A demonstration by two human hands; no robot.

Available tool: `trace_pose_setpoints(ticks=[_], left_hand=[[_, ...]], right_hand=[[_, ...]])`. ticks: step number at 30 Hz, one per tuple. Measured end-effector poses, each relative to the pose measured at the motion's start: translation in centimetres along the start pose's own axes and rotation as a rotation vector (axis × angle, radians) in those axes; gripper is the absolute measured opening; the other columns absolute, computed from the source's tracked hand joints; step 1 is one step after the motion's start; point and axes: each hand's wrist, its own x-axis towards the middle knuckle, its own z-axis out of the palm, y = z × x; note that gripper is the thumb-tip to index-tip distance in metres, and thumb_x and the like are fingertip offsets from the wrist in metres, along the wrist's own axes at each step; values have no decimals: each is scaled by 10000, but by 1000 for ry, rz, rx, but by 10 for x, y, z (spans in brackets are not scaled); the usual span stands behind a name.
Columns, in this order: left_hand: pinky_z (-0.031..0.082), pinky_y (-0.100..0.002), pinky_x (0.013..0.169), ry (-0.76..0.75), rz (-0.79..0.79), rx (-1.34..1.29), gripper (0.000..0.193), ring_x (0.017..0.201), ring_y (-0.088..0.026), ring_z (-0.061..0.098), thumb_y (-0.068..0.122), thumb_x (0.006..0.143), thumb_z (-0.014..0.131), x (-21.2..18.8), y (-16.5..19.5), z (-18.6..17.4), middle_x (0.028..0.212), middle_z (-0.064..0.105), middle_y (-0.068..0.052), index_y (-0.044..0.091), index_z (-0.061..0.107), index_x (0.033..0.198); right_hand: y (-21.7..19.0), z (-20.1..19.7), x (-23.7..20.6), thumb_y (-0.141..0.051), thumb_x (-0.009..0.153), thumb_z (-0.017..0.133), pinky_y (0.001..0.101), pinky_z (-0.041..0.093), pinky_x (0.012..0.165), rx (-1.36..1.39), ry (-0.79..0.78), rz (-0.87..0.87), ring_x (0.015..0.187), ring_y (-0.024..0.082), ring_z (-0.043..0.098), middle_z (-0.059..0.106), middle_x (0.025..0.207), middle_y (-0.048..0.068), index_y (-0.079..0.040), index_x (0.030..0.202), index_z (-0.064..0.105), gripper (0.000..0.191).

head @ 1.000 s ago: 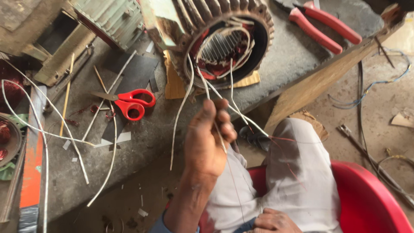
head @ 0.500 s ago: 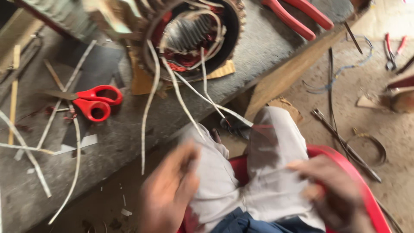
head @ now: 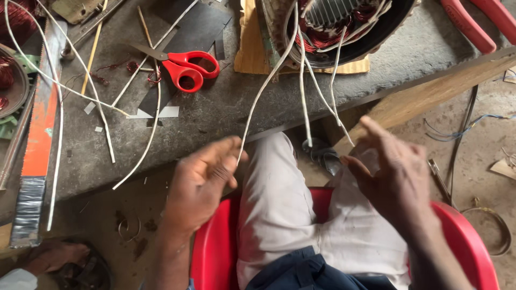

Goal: The person rewinds an electric motor stator, cutting lengths of white insulated wire with scissors and pliers and pressing the wire into the stator slots by hand. They rotate the stator housing to reach different sides and trim excess wire as they fill the slots.

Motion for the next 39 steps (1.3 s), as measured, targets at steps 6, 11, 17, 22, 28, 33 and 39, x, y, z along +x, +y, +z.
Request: trace_pose_setpoints(ticks=[6, 11, 17, 22, 28, 33, 39], left_hand=[[539, -211, 570, -135, -162, -361, 326, 729, -101, 702, 104, 986, 658, -17, -36, 4, 977, 769, -136, -81, 685, 1253], [517, -203, 560, -238, -270, -636, 293, 742, -97, 682, 74, 1000, 646, -25, -44, 14, 1033, 759, -154, -71, 671, 1253], [563, -222, 610, -241, -278, -642, 315, 786, -117, 721, 92, 997, 616, -31, -35, 21, 1119, 766, -181, -50, 671, 1272], [598, -243, 589, -199, -183, -408, 327, 778, -133, 756, 120, 984, 618, -37, -20, 29, 1124, 789, -162, -38, 674, 1264], [586, -257, 649, 185, 417, 440, 160, 777, -135, 743, 137, 926, 788, -45, -6, 47, 955, 766, -74, 38, 749, 1046], [566, -280, 642, 290, 422, 666, 222, 717, -152, 720, 133, 861, 820, -40, -11, 57, 960, 744, -72, 55, 736, 1051], [514, -309, 540, 443, 430, 798, 320, 623, -167, 668, 182, 824, 869, -32, -21, 60, 914, 732, -103, -5, 686, 1009]], right_hand=[[31, 38, -66, -80, 995, 620, 250, 525, 697, 853, -136, 391, 840, 82, 665, 725, 956, 43, -28, 1297, 676, 311], [53, 52, -99, -55, 1039, 584, 266, 474, 708, 1544, -150, 609, 784, 131, 577, 630, 905, 71, 97, 1274, 638, 285], [63, 58, -117, -69, 1042, 582, 299, 465, 740, 1702, -160, 670, 838, 162, 591, 634, 920, 91, 102, 1269, 627, 287], [66, 54, -129, -81, 1045, 581, 312, 469, 734, 1731, -202, 734, 850, 183, 611, 645, 905, 108, 92, 1240, 634, 266], [55, 53, -147, -88, 987, 603, 301, 497, 713, 1422, -184, 703, 783, 149, 623, 681, 889, 75, 79, 1146, 677, 242], [42, 45, -157, -106, 1024, 584, 249, 490, 682, 1230, -158, 643, 699, 98, 590, 633, 758, 38, 37, 1134, 693, 211], [35, 41, -151, -52, 986, 590, 235, 490, 595, 928, -145, 543, 610, 77, 585, 618, 641, 7, -6, 1076, 706, 154]])
